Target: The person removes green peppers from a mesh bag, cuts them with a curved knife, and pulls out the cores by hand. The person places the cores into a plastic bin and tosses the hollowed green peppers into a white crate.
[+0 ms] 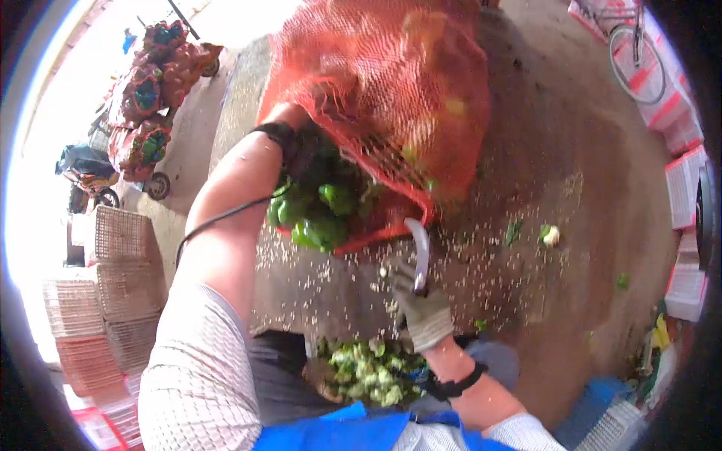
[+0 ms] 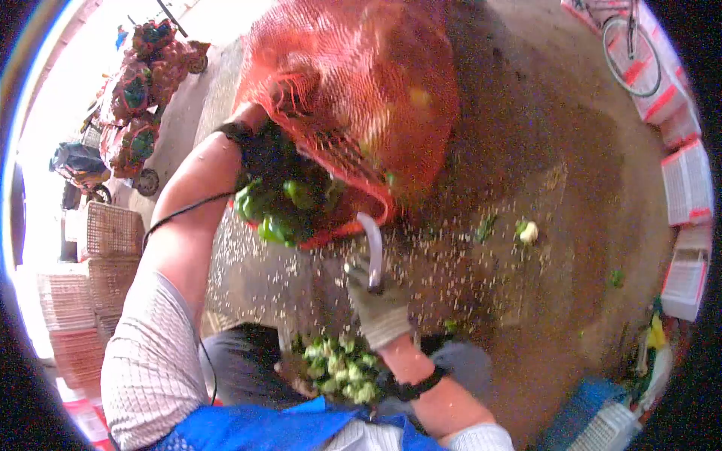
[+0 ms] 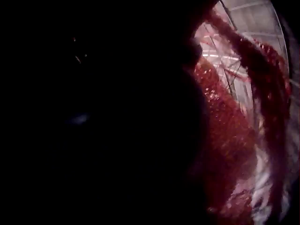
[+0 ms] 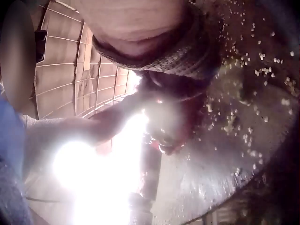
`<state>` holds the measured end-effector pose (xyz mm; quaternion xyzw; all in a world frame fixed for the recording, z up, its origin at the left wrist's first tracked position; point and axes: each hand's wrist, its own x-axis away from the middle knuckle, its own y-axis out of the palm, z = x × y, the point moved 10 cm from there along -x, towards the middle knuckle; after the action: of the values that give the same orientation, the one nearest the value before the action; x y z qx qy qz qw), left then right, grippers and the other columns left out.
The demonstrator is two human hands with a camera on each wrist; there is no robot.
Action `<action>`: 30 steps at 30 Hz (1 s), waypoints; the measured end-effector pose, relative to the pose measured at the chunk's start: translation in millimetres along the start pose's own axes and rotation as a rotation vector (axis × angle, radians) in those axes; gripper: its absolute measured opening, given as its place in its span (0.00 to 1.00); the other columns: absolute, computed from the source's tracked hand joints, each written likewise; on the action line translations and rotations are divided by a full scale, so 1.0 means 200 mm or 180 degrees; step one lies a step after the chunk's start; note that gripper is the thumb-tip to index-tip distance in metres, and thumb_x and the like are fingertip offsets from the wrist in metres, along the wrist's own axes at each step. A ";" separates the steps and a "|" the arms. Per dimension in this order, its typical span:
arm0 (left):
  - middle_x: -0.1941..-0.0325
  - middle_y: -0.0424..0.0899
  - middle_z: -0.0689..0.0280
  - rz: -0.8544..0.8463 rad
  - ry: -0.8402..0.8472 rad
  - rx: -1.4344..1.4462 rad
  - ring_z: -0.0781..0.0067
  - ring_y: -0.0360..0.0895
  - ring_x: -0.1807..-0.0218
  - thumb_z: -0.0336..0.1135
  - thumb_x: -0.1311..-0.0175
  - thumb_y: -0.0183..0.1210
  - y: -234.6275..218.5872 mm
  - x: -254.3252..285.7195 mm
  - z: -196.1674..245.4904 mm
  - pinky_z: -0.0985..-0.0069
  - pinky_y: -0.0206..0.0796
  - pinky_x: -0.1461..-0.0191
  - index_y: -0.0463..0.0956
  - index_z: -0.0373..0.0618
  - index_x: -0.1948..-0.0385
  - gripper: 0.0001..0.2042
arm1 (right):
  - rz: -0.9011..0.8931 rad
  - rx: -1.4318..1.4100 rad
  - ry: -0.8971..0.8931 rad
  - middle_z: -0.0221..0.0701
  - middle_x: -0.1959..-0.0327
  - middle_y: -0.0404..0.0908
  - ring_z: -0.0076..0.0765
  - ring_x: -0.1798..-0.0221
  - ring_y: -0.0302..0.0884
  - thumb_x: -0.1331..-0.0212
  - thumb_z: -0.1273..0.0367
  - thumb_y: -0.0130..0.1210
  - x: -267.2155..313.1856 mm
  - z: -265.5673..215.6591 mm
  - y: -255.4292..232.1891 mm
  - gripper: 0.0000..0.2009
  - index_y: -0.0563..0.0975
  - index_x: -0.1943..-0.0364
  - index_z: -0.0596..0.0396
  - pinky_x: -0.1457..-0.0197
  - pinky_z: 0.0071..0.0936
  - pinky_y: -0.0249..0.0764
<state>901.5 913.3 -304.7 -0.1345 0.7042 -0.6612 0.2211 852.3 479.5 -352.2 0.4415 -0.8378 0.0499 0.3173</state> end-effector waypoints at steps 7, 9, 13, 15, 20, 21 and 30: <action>0.33 0.71 0.57 0.0379 0.1367 -0.1151 0.60 0.72 0.37 0.45 0.25 0.42 0.45 0.41 0.25 0.65 0.68 0.35 0.65 0.43 0.35 0.23 | -0.0012 -0.0562 -0.0132 0.35 0.47 0.81 0.14 0.71 0.72 0.38 0.73 0.55 -0.05 0.06 0.03 0.26 0.67 0.34 0.57 0.72 0.16 0.71; 0.33 0.71 0.57 0.0097 0.1205 0.0185 0.59 0.69 0.34 0.44 0.24 0.42 0.50 0.44 0.32 0.63 0.61 0.30 0.65 0.43 0.35 0.22 | 0.0017 -0.0553 -0.0227 0.37 0.46 0.81 0.16 0.73 0.73 0.38 0.73 0.55 -0.04 0.05 0.01 0.27 0.65 0.33 0.57 0.74 0.17 0.72; 0.40 0.78 0.71 0.0313 0.1283 -0.0209 0.59 0.67 0.33 0.49 0.38 0.55 0.11 0.58 0.73 0.52 0.49 0.24 0.75 0.61 0.43 0.21 | 0.0307 -0.0606 -0.0140 0.32 0.56 0.83 0.19 0.81 0.69 0.38 0.73 0.56 -0.03 0.05 -0.03 0.27 0.66 0.33 0.55 0.81 0.20 0.69; 0.34 0.73 0.68 0.0082 0.0329 0.2972 0.60 0.63 0.31 0.47 0.36 0.54 0.16 0.61 0.64 0.54 0.47 0.23 0.75 0.60 0.42 0.20 | 0.0396 -0.0523 -0.0158 0.28 0.67 0.79 0.19 0.84 0.68 0.39 0.72 0.57 -0.04 0.06 -0.04 0.28 0.66 0.33 0.55 0.82 0.20 0.67; 0.36 0.72 0.62 0.0040 0.1315 -0.1757 0.62 0.64 0.33 0.31 0.31 0.46 0.19 0.54 0.58 0.59 0.57 0.29 0.67 0.50 0.36 0.21 | 0.0672 -0.0014 -0.0324 0.34 0.68 0.78 0.27 0.70 0.75 0.45 0.63 0.62 -0.11 0.10 -0.08 0.17 0.73 0.57 0.60 0.66 0.31 0.73; 0.36 0.72 0.62 0.0088 0.1008 -0.1049 0.62 0.64 0.33 0.31 0.31 0.47 0.12 0.46 0.50 0.59 0.57 0.29 0.67 0.50 0.36 0.21 | 0.0653 0.0035 -0.0504 0.37 0.59 0.78 0.26 0.65 0.77 0.45 0.66 0.61 -0.13 0.12 -0.07 0.21 0.70 0.49 0.61 0.64 0.28 0.74; 0.38 0.73 0.60 0.0000 0.0276 0.0095 0.60 0.66 0.35 0.32 0.35 0.50 -0.14 -0.19 0.44 0.59 0.59 0.32 0.67 0.51 0.37 0.22 | 0.0728 0.0038 -0.0432 0.39 0.54 0.82 0.35 0.59 0.81 0.47 0.63 0.62 -0.13 0.07 -0.08 0.27 0.74 0.42 0.58 0.53 0.33 0.77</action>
<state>973.8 851.8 -274.8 -0.1024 0.7031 -0.6769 0.1923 869.5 483.3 -381.6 0.3474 -0.9019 0.0607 0.2494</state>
